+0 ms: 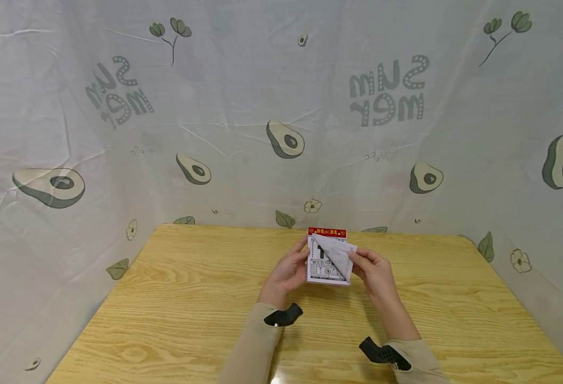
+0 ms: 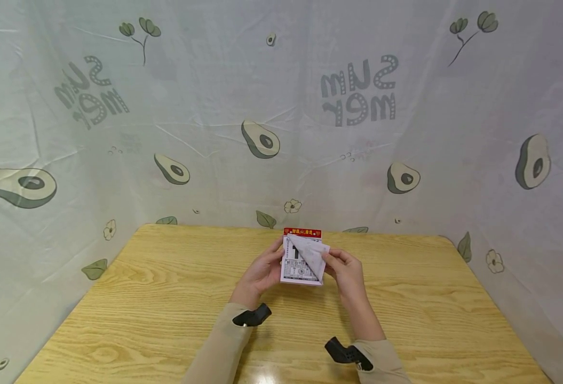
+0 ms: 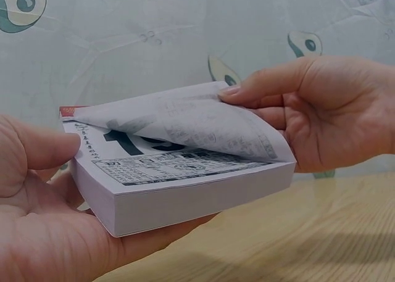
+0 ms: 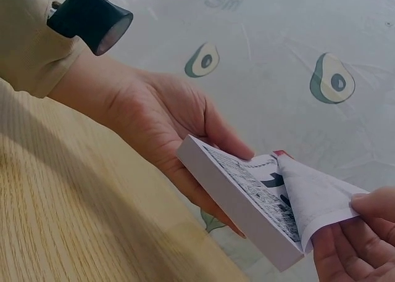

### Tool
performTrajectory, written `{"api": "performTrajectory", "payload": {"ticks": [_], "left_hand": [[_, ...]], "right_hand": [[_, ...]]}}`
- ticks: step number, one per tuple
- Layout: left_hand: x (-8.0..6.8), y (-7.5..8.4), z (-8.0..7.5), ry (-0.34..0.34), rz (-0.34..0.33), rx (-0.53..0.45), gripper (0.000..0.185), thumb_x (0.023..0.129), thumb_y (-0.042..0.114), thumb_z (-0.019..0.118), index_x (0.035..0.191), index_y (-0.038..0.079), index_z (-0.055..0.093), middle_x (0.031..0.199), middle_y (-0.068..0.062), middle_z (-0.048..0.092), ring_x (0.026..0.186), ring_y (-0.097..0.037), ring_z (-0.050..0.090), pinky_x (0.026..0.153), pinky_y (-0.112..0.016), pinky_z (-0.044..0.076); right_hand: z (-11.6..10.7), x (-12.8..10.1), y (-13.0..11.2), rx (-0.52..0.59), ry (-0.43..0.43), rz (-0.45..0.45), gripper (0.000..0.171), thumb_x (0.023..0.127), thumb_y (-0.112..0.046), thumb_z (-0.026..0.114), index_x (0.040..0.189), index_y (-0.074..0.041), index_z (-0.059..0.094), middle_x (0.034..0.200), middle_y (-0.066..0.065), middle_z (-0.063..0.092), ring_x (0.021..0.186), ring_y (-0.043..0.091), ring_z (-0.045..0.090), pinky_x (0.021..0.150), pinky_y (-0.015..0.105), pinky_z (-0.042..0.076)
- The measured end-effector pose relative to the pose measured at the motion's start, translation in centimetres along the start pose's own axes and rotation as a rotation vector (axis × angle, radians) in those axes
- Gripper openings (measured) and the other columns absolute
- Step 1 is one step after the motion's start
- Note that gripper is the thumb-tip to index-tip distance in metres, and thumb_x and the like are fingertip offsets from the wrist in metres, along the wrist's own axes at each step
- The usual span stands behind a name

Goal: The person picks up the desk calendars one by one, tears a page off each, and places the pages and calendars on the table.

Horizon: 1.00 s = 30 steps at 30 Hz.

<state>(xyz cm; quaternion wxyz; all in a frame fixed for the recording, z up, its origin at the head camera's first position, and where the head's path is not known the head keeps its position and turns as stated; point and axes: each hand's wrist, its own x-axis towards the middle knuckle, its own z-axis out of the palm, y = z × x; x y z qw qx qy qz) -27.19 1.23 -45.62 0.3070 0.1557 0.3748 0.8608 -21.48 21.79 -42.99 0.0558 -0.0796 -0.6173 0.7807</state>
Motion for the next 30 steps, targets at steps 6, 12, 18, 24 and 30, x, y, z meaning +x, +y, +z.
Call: {"api": "performTrajectory", "payload": {"ticks": [6, 12, 18, 24, 30], "left_hand": [[0.05, -0.1, -0.02, 0.017, 0.006, -0.025, 0.055, 0.107, 0.011, 0.024, 0.157, 0.026, 0.01, 0.163, -0.015, 0.015, 0.147, -0.037, 0.021, 0.117, -0.059, 0.017], [0.2, -0.22, -0.01, 0.027, 0.015, -0.037, 0.055, 0.107, 0.01, 0.024, 0.157, 0.025, 0.01, 0.163, -0.015, 0.016, 0.147, -0.038, 0.02, 0.117, -0.06, 0.017], [0.27, -0.3, 0.08, 0.057, 0.028, -0.051, 0.055, 0.106, 0.007, 0.023, 0.157, 0.022, 0.009, 0.163, -0.018, 0.014, 0.147, -0.04, 0.017, 0.118, -0.059, 0.015], [0.18, -0.28, 0.06, 0.051, 0.029, -0.085, 0.056, 0.106, 0.007, 0.023, 0.158, 0.022, 0.008, 0.163, -0.018, 0.011, 0.148, -0.041, 0.014, 0.118, -0.059, 0.013], [0.14, -0.22, 0.01, 0.038, 0.025, -0.092, 0.056, 0.106, 0.007, 0.022, 0.157, 0.025, 0.008, 0.164, -0.016, 0.01, 0.148, -0.039, 0.014, 0.118, -0.058, 0.013]], "right_hand": [[0.04, -0.05, 0.05, -0.014, 0.011, -0.002, 0.006, 0.094, -0.014, 0.064, 0.09, -0.015, 0.068, 0.088, -0.01, 0.066, 0.079, 0.006, 0.064, 0.076, 0.019, 0.055], [0.08, -0.09, 0.12, 0.003, 0.02, -0.011, 0.01, 0.094, -0.012, 0.064, 0.087, -0.016, 0.068, 0.086, -0.009, 0.067, 0.078, 0.006, 0.063, 0.074, 0.02, 0.055], [0.19, -0.1, 0.12, 0.07, 0.041, -0.003, 0.017, 0.093, -0.009, 0.064, 0.08, -0.019, 0.069, 0.084, -0.008, 0.066, 0.076, 0.005, 0.064, 0.071, 0.02, 0.055], [0.35, -0.14, 0.11, 0.104, 0.067, 0.004, 0.022, 0.093, -0.006, 0.063, 0.077, -0.019, 0.069, 0.081, -0.008, 0.066, 0.074, 0.005, 0.064, 0.069, 0.02, 0.055], [0.48, -0.28, -0.13, 0.135, 0.066, 0.012, 0.02, 0.093, -0.007, 0.063, 0.078, -0.019, 0.068, 0.08, -0.008, 0.066, 0.074, 0.005, 0.063, 0.069, 0.019, 0.055]]}}
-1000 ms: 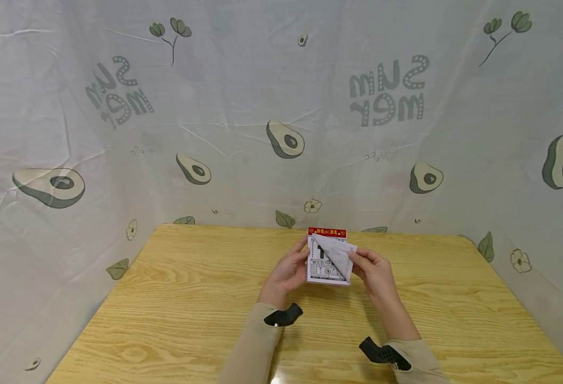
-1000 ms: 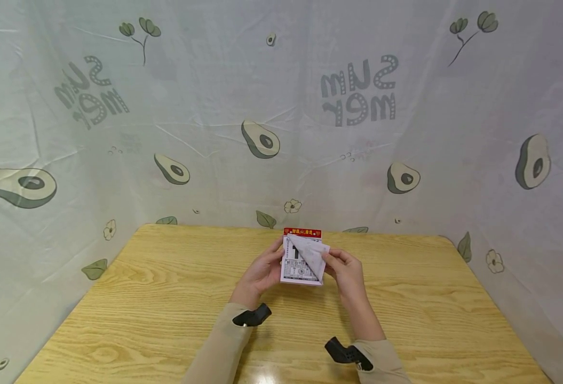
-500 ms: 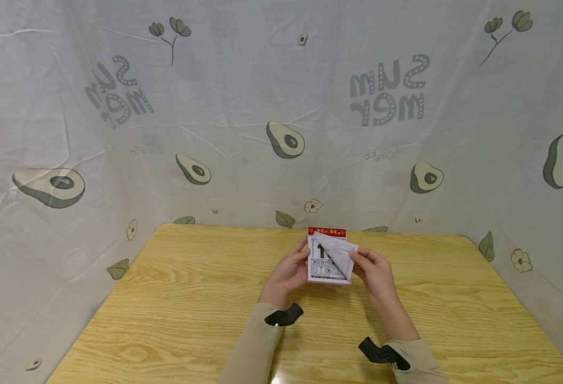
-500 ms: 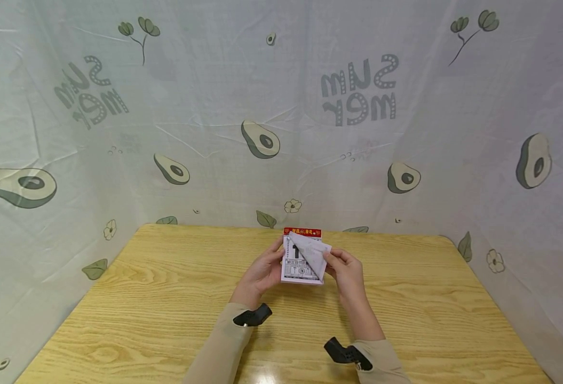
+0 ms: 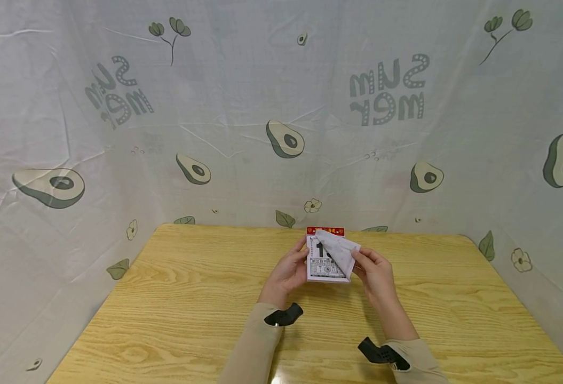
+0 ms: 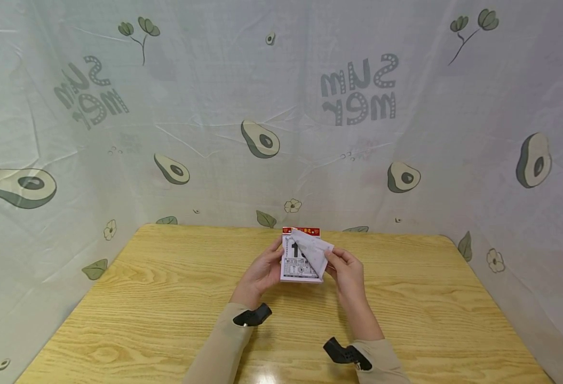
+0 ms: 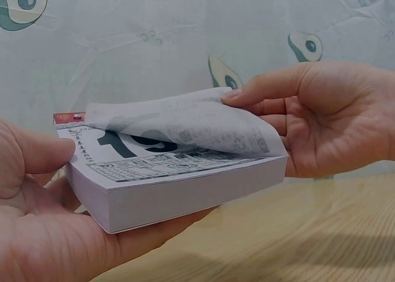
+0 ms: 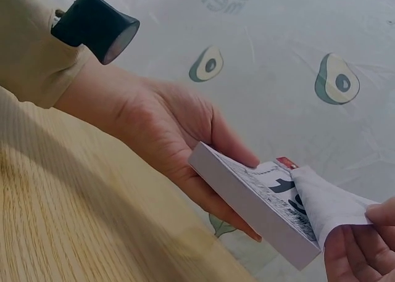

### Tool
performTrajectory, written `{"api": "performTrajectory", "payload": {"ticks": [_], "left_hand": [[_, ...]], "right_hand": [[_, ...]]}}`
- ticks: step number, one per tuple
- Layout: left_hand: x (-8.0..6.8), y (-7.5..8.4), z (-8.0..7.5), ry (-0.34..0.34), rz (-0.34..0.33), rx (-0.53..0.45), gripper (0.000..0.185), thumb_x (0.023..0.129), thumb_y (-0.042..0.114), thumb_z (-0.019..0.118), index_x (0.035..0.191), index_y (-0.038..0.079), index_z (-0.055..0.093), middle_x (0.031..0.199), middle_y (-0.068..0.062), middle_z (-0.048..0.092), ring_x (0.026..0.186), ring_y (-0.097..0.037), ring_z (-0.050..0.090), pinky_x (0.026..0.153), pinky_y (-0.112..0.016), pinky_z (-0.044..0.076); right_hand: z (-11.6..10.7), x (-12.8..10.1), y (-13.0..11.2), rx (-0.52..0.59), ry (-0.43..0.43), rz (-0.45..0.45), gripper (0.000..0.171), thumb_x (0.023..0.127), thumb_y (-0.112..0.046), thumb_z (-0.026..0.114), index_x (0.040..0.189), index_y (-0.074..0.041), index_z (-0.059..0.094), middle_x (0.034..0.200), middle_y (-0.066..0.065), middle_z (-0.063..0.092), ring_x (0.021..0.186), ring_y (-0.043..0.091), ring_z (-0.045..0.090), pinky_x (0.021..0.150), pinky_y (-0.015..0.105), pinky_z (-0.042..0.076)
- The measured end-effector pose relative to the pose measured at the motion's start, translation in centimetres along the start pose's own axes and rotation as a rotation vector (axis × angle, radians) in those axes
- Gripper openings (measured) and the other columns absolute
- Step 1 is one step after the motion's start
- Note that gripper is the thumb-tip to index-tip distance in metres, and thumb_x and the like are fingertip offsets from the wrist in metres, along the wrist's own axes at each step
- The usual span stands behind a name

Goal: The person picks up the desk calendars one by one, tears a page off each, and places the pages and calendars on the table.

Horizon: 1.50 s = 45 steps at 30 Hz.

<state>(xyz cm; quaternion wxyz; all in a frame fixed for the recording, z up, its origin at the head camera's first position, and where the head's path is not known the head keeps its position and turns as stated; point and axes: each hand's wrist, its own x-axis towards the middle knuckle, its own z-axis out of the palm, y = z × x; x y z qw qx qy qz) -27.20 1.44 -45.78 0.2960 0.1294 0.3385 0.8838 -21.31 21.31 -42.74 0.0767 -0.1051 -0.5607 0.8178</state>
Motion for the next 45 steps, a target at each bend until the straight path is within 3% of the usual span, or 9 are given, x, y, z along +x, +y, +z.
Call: {"api": "performTrajectory", "payload": {"ticks": [45], "left_hand": [[0.24, -0.04, -0.07, 0.052, 0.004, 0.002, 0.056, 0.106, 0.009, 0.028, 0.157, 0.026, 0.013, 0.162, -0.017, 0.019, 0.145, -0.035, 0.026, 0.117, -0.058, 0.019]], "right_hand": [[-0.1, 0.23, -0.23, 0.138, 0.048, 0.07, 0.013, 0.094, -0.008, 0.062, 0.083, -0.014, 0.065, 0.086, -0.004, 0.067, 0.079, 0.007, 0.066, 0.07, 0.022, 0.057]]}}
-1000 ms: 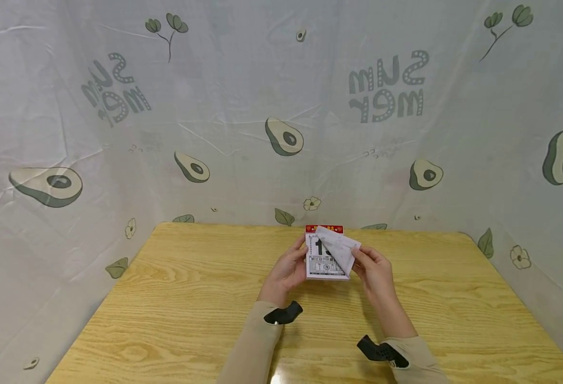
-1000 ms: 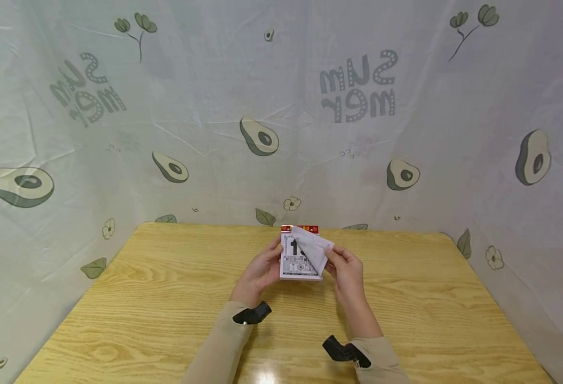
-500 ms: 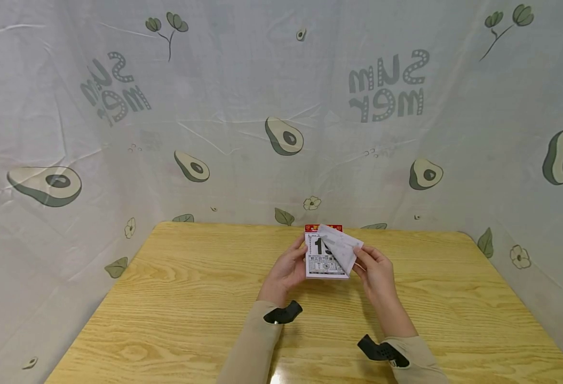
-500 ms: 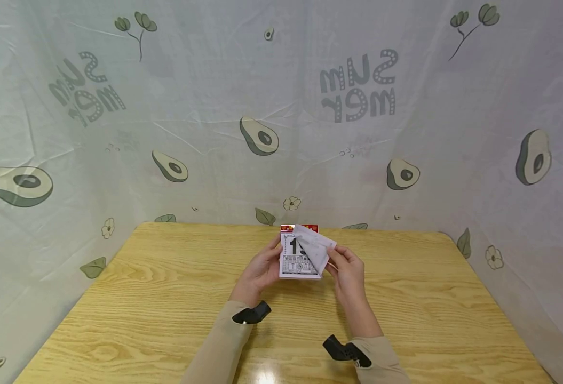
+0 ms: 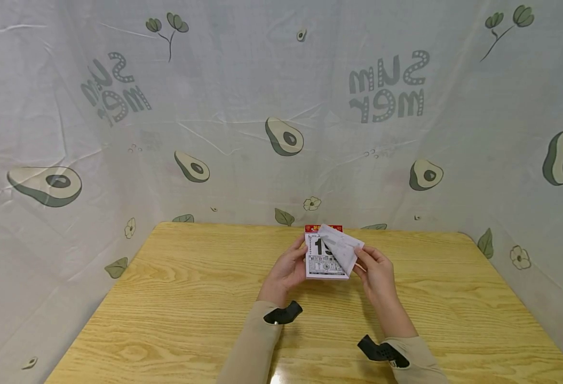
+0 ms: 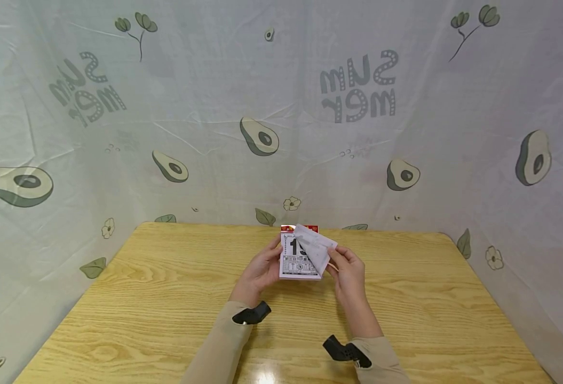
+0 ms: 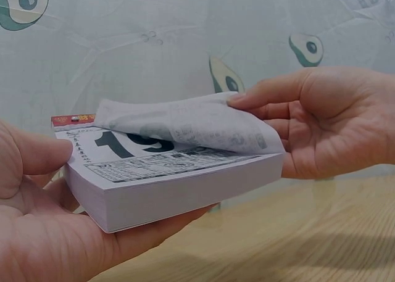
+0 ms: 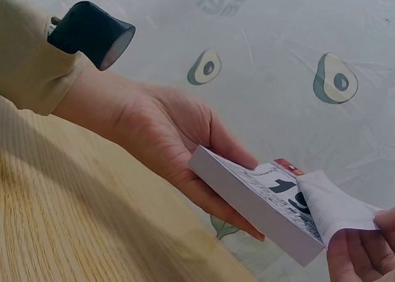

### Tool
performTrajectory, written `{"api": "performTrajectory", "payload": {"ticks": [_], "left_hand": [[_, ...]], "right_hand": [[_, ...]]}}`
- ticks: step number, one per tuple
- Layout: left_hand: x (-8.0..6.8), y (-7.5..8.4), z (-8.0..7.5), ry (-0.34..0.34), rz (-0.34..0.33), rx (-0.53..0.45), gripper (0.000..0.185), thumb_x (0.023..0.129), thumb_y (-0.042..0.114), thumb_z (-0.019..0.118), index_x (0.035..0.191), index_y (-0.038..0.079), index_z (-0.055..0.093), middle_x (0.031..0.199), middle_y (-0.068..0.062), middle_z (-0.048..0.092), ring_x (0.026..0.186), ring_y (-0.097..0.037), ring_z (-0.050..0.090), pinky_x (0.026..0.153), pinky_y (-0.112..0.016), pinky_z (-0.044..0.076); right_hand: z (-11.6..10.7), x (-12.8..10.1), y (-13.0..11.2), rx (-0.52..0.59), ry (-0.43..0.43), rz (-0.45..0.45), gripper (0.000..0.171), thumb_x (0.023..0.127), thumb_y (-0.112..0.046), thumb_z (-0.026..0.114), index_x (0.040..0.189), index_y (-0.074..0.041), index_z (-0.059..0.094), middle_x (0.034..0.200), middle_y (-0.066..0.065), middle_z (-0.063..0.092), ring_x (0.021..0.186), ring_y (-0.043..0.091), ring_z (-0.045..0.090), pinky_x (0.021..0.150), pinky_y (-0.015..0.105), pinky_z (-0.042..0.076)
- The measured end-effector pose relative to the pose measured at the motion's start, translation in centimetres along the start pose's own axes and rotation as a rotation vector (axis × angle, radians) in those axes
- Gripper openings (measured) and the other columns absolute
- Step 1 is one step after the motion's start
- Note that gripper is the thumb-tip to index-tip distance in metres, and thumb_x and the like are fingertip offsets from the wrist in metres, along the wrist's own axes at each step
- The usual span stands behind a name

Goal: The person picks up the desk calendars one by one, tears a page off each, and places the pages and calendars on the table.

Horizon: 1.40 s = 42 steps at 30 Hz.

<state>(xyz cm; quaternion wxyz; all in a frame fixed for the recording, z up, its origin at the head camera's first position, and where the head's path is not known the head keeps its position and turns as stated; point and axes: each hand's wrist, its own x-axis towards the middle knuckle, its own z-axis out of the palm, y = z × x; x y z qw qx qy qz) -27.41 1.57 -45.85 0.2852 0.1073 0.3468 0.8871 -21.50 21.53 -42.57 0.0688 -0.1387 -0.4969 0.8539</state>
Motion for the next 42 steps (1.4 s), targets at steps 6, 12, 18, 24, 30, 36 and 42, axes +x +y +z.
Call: {"api": "performTrajectory", "payload": {"ticks": [6, 12, 18, 24, 30, 36, 42], "left_hand": [[0.0, -0.04, -0.02, -0.003, -0.003, 0.014, 0.057, 0.106, 0.01, 0.026, 0.158, 0.024, 0.007, 0.162, -0.017, 0.018, 0.143, -0.032, 0.031, 0.118, -0.056, 0.02], [-0.09, 0.02, -0.12, -0.008, -0.018, 0.005, 0.055, 0.107, 0.012, 0.027, 0.158, 0.026, 0.011, 0.16, -0.013, 0.026, 0.135, -0.027, 0.043, 0.115, -0.054, 0.028], [-0.09, 0.02, -0.24, -0.055, -0.023, 0.021, 0.053, 0.107, 0.014, 0.028, 0.157, 0.027, 0.014, 0.155, -0.009, 0.037, 0.127, -0.023, 0.053, 0.103, -0.048, 0.045], [0.09, -0.14, -0.34, -0.097, -0.021, -0.026, 0.054, 0.107, 0.014, 0.03, 0.157, 0.029, 0.016, 0.152, -0.007, 0.043, 0.125, -0.022, 0.055, 0.095, -0.042, 0.052], [0.04, 0.01, -0.2, -0.032, -0.02, -0.012, 0.054, 0.107, 0.013, 0.029, 0.157, 0.029, 0.016, 0.161, -0.011, 0.027, 0.137, -0.026, 0.043, 0.112, -0.05, 0.036], [-0.14, 0.27, -0.02, 0.015, -0.014, 0.01, 0.055, 0.106, 0.011, 0.028, 0.157, 0.026, 0.014, 0.161, -0.013, 0.023, 0.137, -0.026, 0.039, 0.117, -0.052, 0.026], [-0.12, 0.33, -0.08, 0.005, -0.015, 0.006, 0.054, 0.107, 0.012, 0.027, 0.157, 0.027, 0.016, 0.16, -0.013, 0.026, 0.134, -0.025, 0.044, 0.116, -0.053, 0.027]], "right_hand": [[-0.18, -0.14, -0.15, 0.032, -0.006, 0.013, 0.01, 0.094, -0.009, 0.062, 0.086, -0.013, 0.065, 0.089, -0.004, 0.065, 0.08, 0.007, 0.065, 0.07, 0.023, 0.056], [-0.34, -0.2, -0.24, 0.032, -0.015, 0.017, 0.009, 0.095, -0.01, 0.061, 0.087, -0.013, 0.065, 0.091, -0.004, 0.065, 0.082, 0.007, 0.065, 0.07, 0.023, 0.056], [-0.36, -0.08, -0.24, 0.047, 0.0, 0.029, 0.01, 0.095, -0.01, 0.06, 0.087, -0.013, 0.064, 0.09, -0.003, 0.065, 0.082, 0.008, 0.064, 0.069, 0.024, 0.056], [-0.36, 0.06, -0.09, 0.028, 0.012, 0.005, 0.01, 0.094, -0.01, 0.062, 0.085, -0.013, 0.064, 0.089, -0.003, 0.065, 0.081, 0.008, 0.064, 0.069, 0.023, 0.056], [-0.28, 0.12, -0.03, 0.006, 0.019, -0.008, 0.011, 0.094, -0.01, 0.063, 0.084, -0.014, 0.066, 0.087, -0.004, 0.066, 0.08, 0.008, 0.065, 0.07, 0.022, 0.056], [-0.32, 0.21, -0.1, 0.062, 0.013, 0.025, 0.012, 0.094, -0.006, 0.062, 0.083, -0.012, 0.065, 0.085, -0.002, 0.068, 0.077, 0.009, 0.067, 0.068, 0.023, 0.057], [-0.42, 0.36, -0.12, 0.08, 0.0, 0.049, 0.014, 0.094, -0.007, 0.062, 0.082, -0.014, 0.066, 0.085, -0.003, 0.069, 0.079, 0.008, 0.067, 0.07, 0.024, 0.057]]}}
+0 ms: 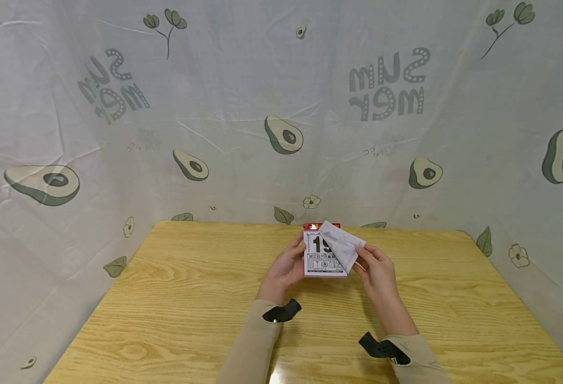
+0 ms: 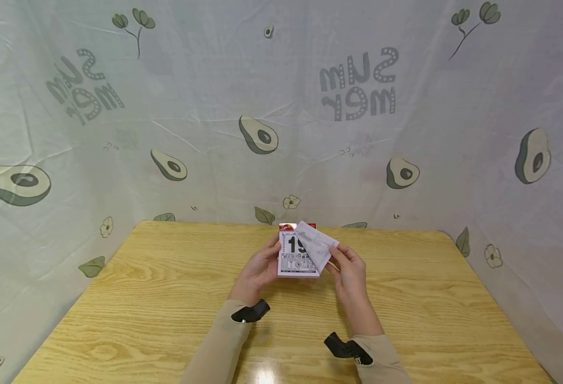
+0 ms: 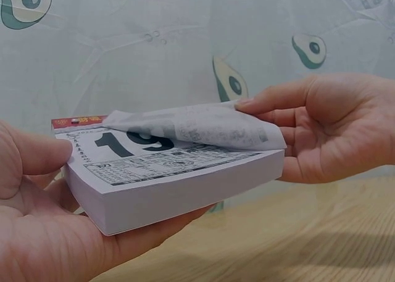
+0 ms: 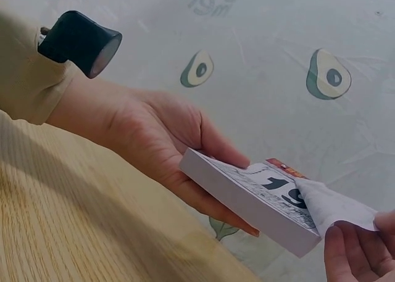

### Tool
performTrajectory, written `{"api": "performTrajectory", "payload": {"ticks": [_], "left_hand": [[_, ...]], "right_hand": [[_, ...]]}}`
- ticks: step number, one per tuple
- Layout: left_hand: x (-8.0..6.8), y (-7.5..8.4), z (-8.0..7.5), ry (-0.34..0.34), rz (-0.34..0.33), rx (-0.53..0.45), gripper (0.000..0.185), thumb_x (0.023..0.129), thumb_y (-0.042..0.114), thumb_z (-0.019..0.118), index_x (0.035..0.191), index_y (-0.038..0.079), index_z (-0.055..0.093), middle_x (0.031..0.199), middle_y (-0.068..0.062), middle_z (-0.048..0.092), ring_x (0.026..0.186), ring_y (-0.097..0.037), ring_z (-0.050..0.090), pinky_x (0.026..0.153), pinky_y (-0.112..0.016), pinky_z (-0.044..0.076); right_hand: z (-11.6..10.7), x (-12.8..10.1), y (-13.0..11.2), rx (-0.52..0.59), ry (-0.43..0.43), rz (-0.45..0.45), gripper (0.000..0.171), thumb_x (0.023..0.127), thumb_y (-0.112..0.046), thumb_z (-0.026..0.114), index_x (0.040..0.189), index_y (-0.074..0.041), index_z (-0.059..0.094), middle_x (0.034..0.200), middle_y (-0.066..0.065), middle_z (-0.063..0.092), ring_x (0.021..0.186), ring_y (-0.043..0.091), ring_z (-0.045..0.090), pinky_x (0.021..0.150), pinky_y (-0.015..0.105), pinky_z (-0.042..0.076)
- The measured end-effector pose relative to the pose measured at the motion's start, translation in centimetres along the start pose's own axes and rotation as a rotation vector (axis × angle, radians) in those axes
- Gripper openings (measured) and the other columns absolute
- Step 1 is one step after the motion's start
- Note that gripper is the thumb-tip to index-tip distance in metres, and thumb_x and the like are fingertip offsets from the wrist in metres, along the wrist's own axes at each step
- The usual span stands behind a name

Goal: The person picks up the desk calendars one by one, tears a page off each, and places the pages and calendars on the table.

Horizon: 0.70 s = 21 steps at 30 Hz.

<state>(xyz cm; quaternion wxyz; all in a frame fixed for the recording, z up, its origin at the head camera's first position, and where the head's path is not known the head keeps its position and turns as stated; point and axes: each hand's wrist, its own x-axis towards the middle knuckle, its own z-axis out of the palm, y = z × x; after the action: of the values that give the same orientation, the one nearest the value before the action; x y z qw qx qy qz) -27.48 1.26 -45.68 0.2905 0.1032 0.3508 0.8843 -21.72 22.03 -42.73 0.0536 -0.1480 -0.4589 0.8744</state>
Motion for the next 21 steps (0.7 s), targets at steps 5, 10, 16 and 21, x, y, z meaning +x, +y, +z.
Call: {"api": "performTrajectory", "payload": {"ticks": [5, 10, 16, 21], "left_hand": [[-0.01, -0.03, 0.0, 0.016, -0.008, -0.036, 0.054, 0.107, 0.011, 0.028, 0.157, 0.028, 0.017, 0.161, -0.013, 0.023, 0.142, -0.03, 0.033, 0.118, -0.054, 0.021], [-0.02, -0.01, 0.07, 0.023, -0.009, -0.05, 0.054, 0.107, 0.011, 0.029, 0.156, 0.029, 0.019, 0.162, -0.013, 0.022, 0.145, -0.032, 0.029, 0.118, -0.055, 0.019], [0.0, 0.05, 0.07, 0.009, -0.001, -0.007, 0.054, 0.107, 0.012, 0.024, 0.157, 0.028, 0.013, 0.162, -0.014, 0.02, 0.134, -0.024, 0.042, 0.114, -0.049, 0.032], [-0.05, 0.13, -0.09, 0.004, 0.004, -0.033, 0.055, 0.107, 0.011, 0.023, 0.157, 0.029, 0.011, 0.16, -0.012, 0.023, 0.123, -0.018, 0.05, 0.097, -0.036, 0.046]], "right_hand": [[-0.06, 0.11, -0.01, 0.021, 0.003, 0.012, 0.014, 0.094, -0.007, 0.061, 0.083, -0.014, 0.065, 0.086, -0.002, 0.069, 0.08, 0.008, 0.067, 0.07, 0.025, 0.057], [-0.03, 0.11, -0.02, 0.026, 0.005, 0.012, 0.014, 0.095, -0.007, 0.06, 0.083, -0.014, 0.065, 0.087, -0.003, 0.068, 0.081, 0.008, 0.066, 0.071, 0.026, 0.057], [-0.07, 0.03, -0.11, 0.039, 0.005, 0.004, 0.014, 0.096, -0.007, 0.058, 0.085, -0.013, 0.062, 0.089, -0.003, 0.066, 0.081, 0.008, 0.065, 0.07, 0.027, 0.057], [-0.08, -0.03, -0.09, 0.015, 0.005, -0.006, 0.01, 0.097, -0.009, 0.057, 0.089, -0.013, 0.062, 0.091, -0.003, 0.066, 0.082, 0.008, 0.066, 0.071, 0.029, 0.058]]}}
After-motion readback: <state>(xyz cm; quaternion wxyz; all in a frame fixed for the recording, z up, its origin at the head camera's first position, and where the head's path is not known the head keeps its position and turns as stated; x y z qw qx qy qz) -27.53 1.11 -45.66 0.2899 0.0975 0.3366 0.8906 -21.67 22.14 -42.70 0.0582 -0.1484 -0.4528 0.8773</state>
